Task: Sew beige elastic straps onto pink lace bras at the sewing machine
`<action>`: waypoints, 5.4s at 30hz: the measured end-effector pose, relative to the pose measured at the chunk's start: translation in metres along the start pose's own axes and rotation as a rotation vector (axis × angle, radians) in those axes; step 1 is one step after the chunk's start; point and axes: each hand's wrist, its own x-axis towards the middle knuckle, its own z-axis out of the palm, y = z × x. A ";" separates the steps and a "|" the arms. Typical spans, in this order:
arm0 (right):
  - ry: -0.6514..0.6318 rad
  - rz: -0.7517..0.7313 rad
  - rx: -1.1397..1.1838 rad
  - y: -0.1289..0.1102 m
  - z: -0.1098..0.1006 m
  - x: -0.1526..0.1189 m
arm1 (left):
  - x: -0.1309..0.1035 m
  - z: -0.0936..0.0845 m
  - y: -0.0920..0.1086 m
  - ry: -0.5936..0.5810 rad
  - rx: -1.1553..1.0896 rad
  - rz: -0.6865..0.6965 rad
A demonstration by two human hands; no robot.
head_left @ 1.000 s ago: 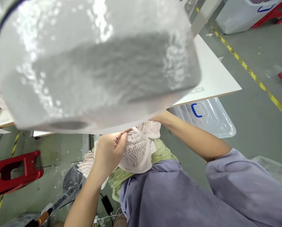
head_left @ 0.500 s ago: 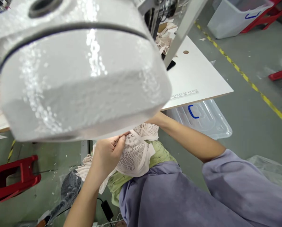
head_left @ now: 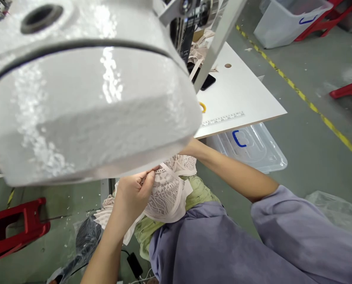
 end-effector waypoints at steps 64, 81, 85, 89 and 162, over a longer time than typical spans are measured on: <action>0.182 -0.074 0.027 0.018 0.024 -0.008 | -0.030 0.074 -0.005 0.480 0.579 0.329; 0.210 -0.038 -0.028 0.018 0.021 -0.002 | -0.020 0.071 -0.007 0.447 0.606 0.342; 0.201 -0.055 -0.032 0.016 0.019 -0.002 | -0.020 0.071 -0.007 0.444 0.572 0.336; 0.186 -0.057 0.001 0.017 0.020 -0.002 | -0.020 0.072 -0.008 0.445 0.561 0.350; -0.371 0.067 -0.143 0.036 0.025 -0.167 | -0.043 -0.025 -0.013 0.215 -1.314 -0.227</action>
